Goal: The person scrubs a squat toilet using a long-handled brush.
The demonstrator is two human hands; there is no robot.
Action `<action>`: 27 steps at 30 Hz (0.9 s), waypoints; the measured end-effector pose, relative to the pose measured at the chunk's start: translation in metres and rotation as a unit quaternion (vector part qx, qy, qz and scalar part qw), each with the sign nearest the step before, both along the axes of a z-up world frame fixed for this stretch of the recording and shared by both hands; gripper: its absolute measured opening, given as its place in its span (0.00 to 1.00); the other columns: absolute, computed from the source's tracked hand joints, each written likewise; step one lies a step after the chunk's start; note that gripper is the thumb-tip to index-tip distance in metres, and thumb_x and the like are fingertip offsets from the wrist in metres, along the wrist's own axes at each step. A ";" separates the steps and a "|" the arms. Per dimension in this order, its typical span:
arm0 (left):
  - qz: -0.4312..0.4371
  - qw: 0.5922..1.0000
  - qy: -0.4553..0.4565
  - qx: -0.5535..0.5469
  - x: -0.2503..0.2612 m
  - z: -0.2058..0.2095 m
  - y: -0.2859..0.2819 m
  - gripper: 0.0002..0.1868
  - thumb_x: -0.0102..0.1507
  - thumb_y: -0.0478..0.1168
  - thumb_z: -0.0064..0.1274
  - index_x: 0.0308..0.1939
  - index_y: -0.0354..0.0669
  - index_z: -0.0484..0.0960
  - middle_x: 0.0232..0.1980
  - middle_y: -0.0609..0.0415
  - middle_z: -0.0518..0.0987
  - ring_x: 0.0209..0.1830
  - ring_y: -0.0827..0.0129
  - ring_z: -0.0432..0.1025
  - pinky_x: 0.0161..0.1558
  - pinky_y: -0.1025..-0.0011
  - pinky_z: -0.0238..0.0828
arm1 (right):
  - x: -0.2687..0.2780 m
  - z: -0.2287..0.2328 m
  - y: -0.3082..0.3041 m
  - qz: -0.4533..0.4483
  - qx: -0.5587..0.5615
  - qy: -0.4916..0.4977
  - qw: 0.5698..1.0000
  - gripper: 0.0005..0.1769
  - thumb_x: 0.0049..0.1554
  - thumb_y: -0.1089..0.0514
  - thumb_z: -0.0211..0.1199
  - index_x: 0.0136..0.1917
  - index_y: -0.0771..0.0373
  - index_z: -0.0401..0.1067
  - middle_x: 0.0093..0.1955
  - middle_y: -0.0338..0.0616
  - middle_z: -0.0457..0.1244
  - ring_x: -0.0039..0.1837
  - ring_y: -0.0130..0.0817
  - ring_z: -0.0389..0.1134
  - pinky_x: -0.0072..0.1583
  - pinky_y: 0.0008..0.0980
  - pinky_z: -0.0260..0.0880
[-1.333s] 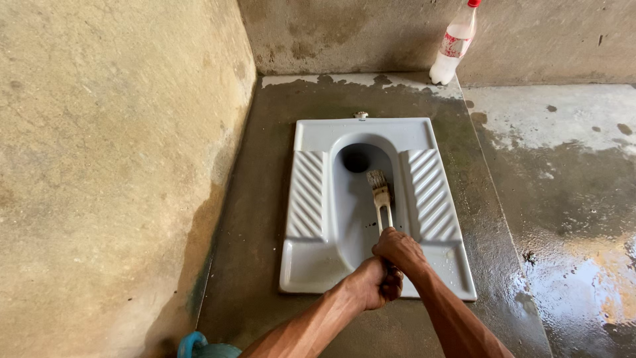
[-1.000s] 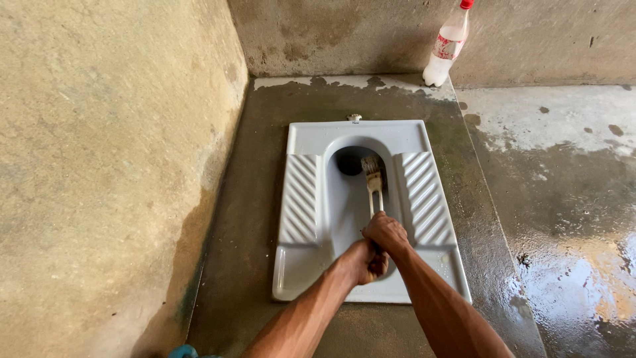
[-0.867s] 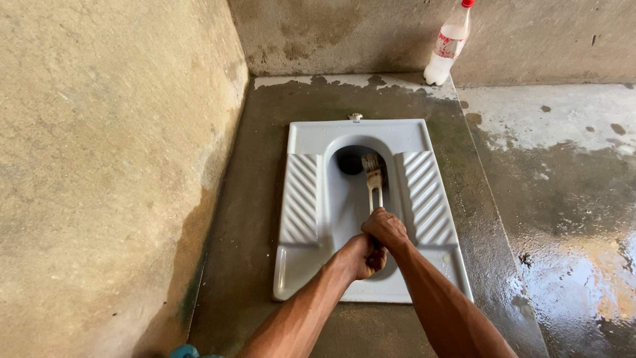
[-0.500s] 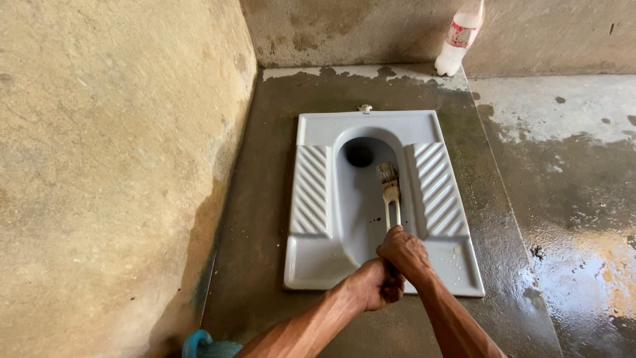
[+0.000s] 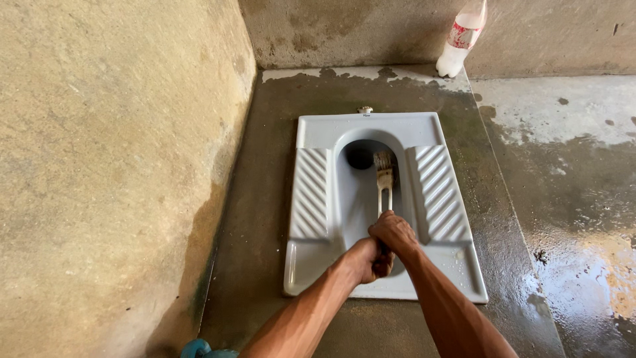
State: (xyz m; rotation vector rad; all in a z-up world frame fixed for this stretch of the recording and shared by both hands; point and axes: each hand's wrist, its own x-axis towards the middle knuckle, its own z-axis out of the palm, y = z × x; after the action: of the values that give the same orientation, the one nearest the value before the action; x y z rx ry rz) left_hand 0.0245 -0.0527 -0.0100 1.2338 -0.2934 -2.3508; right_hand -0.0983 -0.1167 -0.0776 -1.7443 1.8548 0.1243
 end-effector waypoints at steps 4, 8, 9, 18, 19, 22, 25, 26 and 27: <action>-0.007 1.000 -0.024 0.015 0.002 0.014 0.038 0.20 0.74 0.41 0.39 0.25 0.46 0.71 0.18 0.63 0.68 0.10 0.80 0.56 0.11 0.80 0.55 | -0.001 -0.002 0.028 -0.048 0.017 -0.065 0.997 0.16 0.59 0.56 0.60 0.55 0.69 0.73 0.35 0.46 0.70 0.36 0.35 0.72 0.35 0.30 0.71; -0.020 0.998 -0.065 0.007 0.003 0.028 0.063 0.19 0.73 0.40 0.39 0.26 0.49 0.70 0.18 0.63 0.66 0.10 0.81 0.55 0.11 0.81 0.54 | 0.010 0.035 0.064 -0.104 0.022 -0.082 0.991 0.21 0.58 0.56 0.63 0.60 0.70 0.66 0.34 0.47 0.68 0.34 0.32 0.70 0.33 0.28 0.69; -0.014 0.997 -0.070 -0.001 0.002 0.030 0.066 0.19 0.73 0.40 0.38 0.26 0.48 0.70 0.19 0.63 0.67 0.11 0.81 0.56 0.12 0.81 0.55 | 0.012 0.043 0.068 -0.116 0.027 -0.091 0.989 0.22 0.57 0.56 0.63 0.61 0.70 0.66 0.34 0.48 0.68 0.33 0.32 0.70 0.33 0.28 0.70; 0.050 0.998 -0.025 0.001 -0.009 0.045 0.108 0.15 0.74 0.41 0.38 0.36 0.42 0.75 0.22 0.59 0.70 0.14 0.78 0.59 0.16 0.78 0.61 | 0.007 0.073 0.111 -0.098 -0.024 -0.133 0.986 0.37 0.56 0.57 0.60 0.75 0.67 0.55 0.37 0.47 0.67 0.29 0.30 0.64 0.29 0.29 0.66; 0.053 0.998 -0.038 0.009 -0.011 0.050 0.118 0.15 0.74 0.42 0.38 0.38 0.42 0.77 0.22 0.58 0.71 0.14 0.77 0.59 0.17 0.77 0.61 | 0.005 0.076 0.121 -0.088 -0.047 -0.136 0.986 0.39 0.56 0.57 0.59 0.77 0.67 0.53 0.35 0.45 0.65 0.28 0.29 0.62 0.28 0.28 0.64; 0.032 0.997 -0.071 -0.015 -0.016 0.064 0.138 0.14 0.75 0.42 0.36 0.50 0.37 0.75 0.23 0.57 0.71 0.15 0.75 0.62 0.18 0.75 0.66 | 0.000 0.093 0.139 -0.067 -0.059 -0.097 0.991 0.43 0.57 0.56 0.58 0.81 0.65 0.45 0.30 0.41 0.62 0.26 0.27 0.57 0.26 0.26 0.59; 0.032 0.996 -0.077 -0.032 -0.022 0.073 0.149 0.17 0.75 0.41 0.33 0.68 0.50 0.63 0.24 0.58 0.71 0.16 0.76 0.63 0.19 0.75 0.68 | -0.001 0.116 0.150 -0.065 -0.056 -0.068 0.994 0.45 0.58 0.55 0.58 0.82 0.62 0.42 0.27 0.39 0.61 0.24 0.26 0.56 0.25 0.25 0.58; 0.038 0.996 -0.075 -0.032 -0.024 0.075 0.151 0.23 0.75 0.41 0.32 0.75 0.58 0.57 0.25 0.58 0.71 0.17 0.76 0.63 0.20 0.75 0.68 | -0.001 0.124 0.153 -0.067 -0.058 -0.064 0.994 0.45 0.58 0.55 0.58 0.82 0.61 0.41 0.27 0.38 0.61 0.24 0.26 0.56 0.25 0.25 0.58; 0.033 0.996 -0.071 -0.045 -0.025 0.075 0.152 0.25 0.75 0.40 0.31 0.77 0.59 0.53 0.25 0.58 0.71 0.17 0.76 0.64 0.20 0.76 0.68 | -0.002 0.131 0.155 -0.071 -0.059 -0.061 0.994 0.46 0.57 0.56 0.58 0.83 0.61 0.41 0.27 0.38 0.61 0.24 0.26 0.57 0.25 0.25 0.58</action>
State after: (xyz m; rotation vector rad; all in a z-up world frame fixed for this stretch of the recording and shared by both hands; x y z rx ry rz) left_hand -0.0008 0.0992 0.0654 1.3473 -0.3948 -2.1746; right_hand -0.0999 0.0384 0.0531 -1.6526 1.9216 -0.1476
